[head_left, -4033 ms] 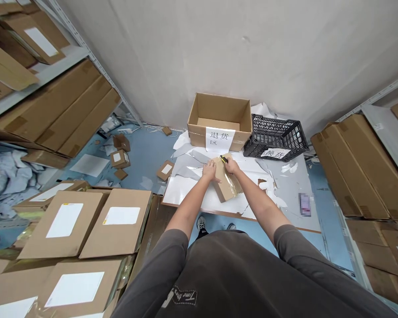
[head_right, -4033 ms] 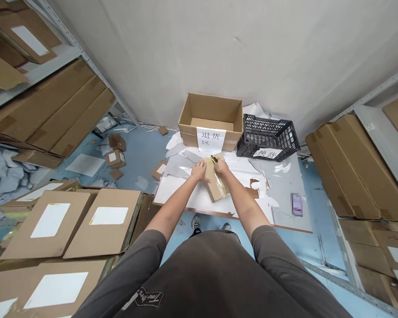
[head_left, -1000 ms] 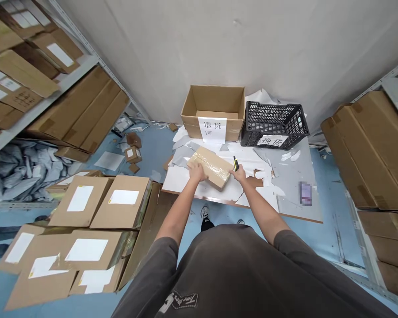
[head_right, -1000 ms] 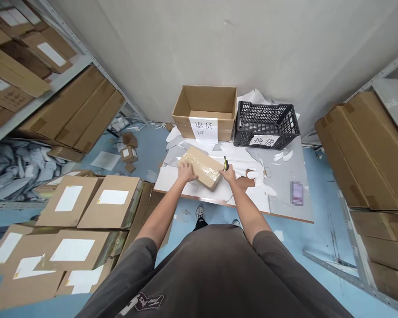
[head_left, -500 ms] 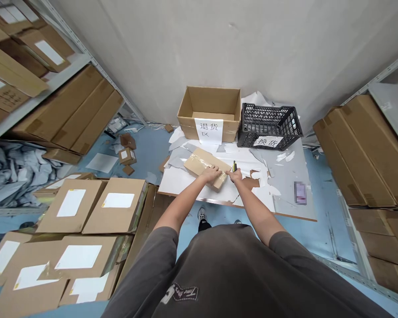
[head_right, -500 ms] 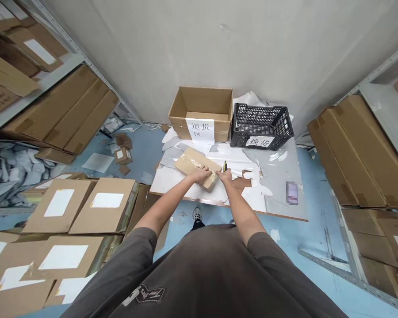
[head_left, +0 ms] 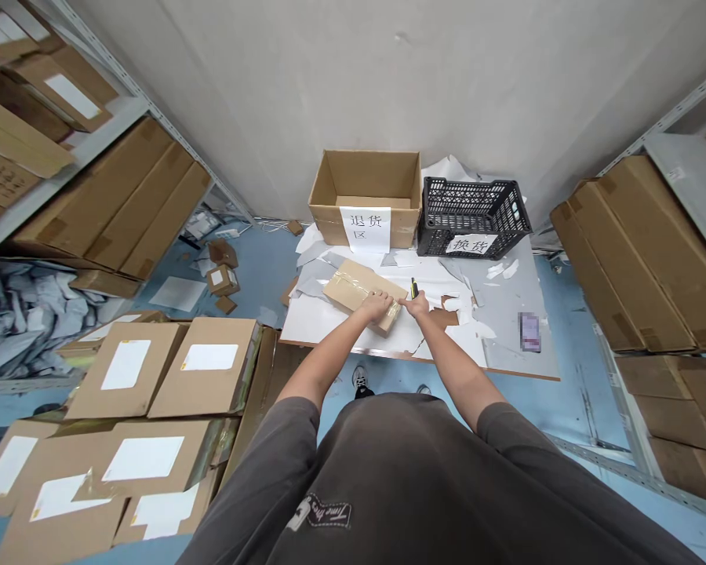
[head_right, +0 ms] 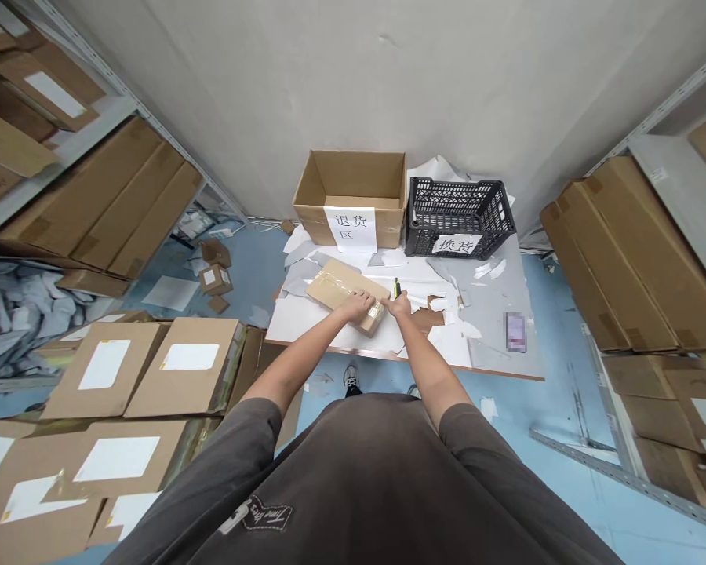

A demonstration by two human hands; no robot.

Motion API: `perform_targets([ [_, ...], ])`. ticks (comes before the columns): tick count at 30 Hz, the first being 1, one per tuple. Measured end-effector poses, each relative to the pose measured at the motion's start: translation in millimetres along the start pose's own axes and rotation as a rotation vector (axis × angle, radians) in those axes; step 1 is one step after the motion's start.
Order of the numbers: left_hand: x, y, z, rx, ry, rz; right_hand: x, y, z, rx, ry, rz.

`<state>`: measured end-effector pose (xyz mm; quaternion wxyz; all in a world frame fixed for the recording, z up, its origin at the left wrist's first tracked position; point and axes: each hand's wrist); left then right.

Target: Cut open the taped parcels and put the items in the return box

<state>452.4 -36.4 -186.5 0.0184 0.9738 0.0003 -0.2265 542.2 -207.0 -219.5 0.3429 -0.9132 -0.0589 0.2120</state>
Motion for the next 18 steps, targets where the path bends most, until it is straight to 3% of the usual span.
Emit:
perform_targets([
  [5,-6.9,-1.8,1.1,0.023,0.043,0.004,-29.1,13.7,-9.0,0.169,-0.006,-0.127],
  [8,-7.5,-3.7,1.7,0.028,0.069,0.027,-56.7,37.1,-16.6,0.363,-0.231,-0.194],
  [11,-3.2,-5.4,0.6,0.017,0.044,0.055,-76.7,55.6,-24.4,0.394,-0.395,-0.212],
  [18,9.9,-10.5,2.1,-0.012,0.008,0.094,-77.6,58.5,-40.1,0.376,-0.472,-0.209],
])
Point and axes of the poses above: each hand's wrist, its own x-axis towards the middle knuckle, its own z-axis out of the palm, y = z × x, and after that the axes turned 12 degrees about -z, right-handed
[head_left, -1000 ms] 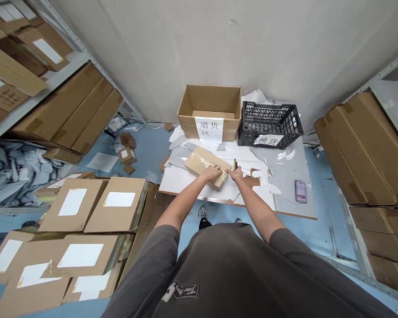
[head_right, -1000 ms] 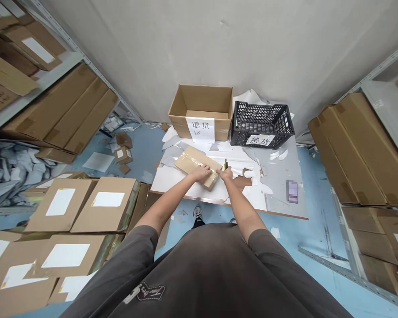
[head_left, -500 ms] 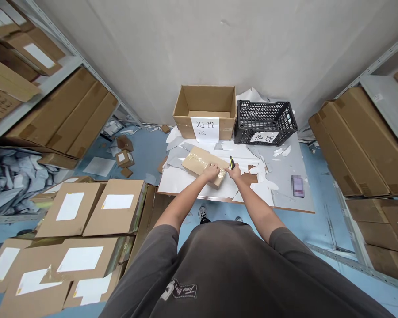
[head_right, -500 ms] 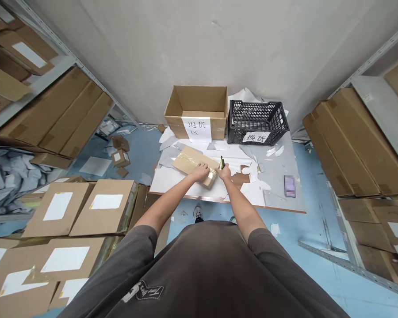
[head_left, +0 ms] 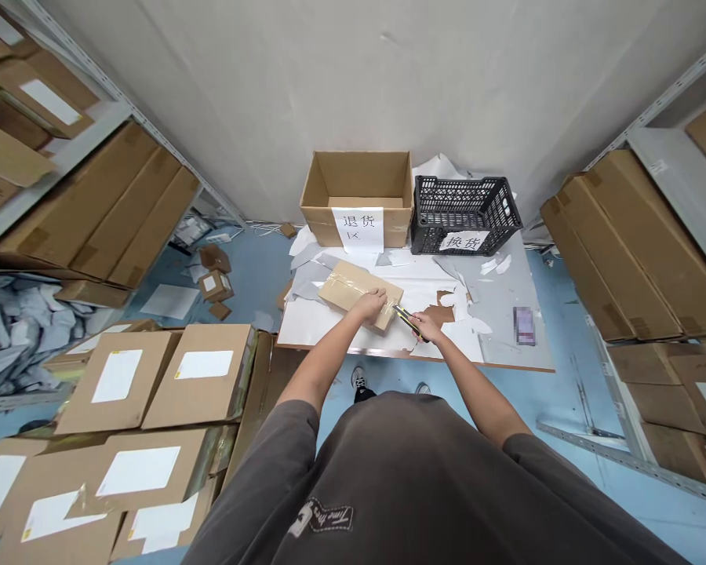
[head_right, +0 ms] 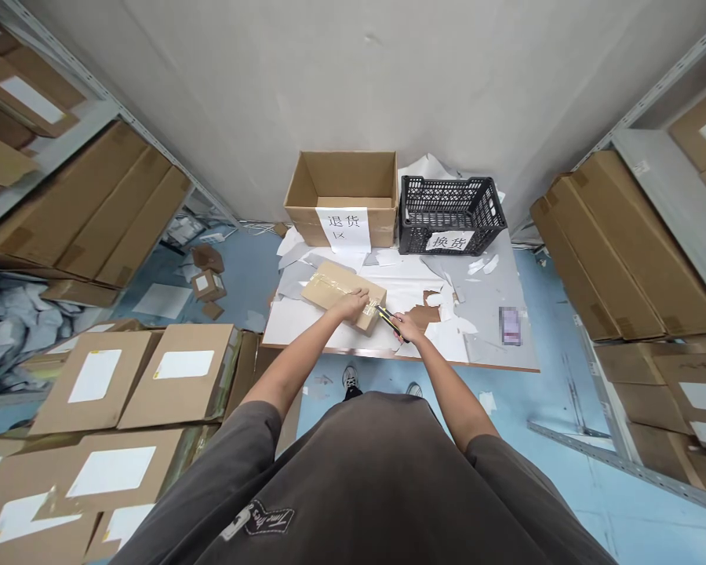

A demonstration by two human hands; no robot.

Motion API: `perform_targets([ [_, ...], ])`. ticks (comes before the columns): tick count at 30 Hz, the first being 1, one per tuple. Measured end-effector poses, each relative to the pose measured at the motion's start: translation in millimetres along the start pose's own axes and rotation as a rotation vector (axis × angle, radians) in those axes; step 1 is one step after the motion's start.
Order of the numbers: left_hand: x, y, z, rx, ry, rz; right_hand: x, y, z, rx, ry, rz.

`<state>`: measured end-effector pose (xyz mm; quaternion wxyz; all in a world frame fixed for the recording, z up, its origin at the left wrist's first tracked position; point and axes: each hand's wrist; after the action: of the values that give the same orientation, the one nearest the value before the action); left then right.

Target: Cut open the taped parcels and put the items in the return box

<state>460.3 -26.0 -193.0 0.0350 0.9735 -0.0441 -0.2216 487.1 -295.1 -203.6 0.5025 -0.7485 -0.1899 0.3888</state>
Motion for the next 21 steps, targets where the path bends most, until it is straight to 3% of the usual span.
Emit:
perform_targets([
  [16,3.6,-7.1,-2.3,-0.033,-0.037,0.011,-5.4,-2.1,3.8,0.111,-0.052,0.010],
  [21,-0.6,-4.6,-2.0,-0.014,-0.017,0.009,-12.7,5.7,11.1,0.040,-0.061,-0.009],
])
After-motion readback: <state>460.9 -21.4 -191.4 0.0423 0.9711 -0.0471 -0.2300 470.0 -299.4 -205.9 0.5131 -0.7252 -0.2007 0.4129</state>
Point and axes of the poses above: each hand's wrist, its own x-axis towards the middle knuckle, its own z-axis out of the palm, y = z × x, and after that the axes turned 12 degrees about -z, right-handed
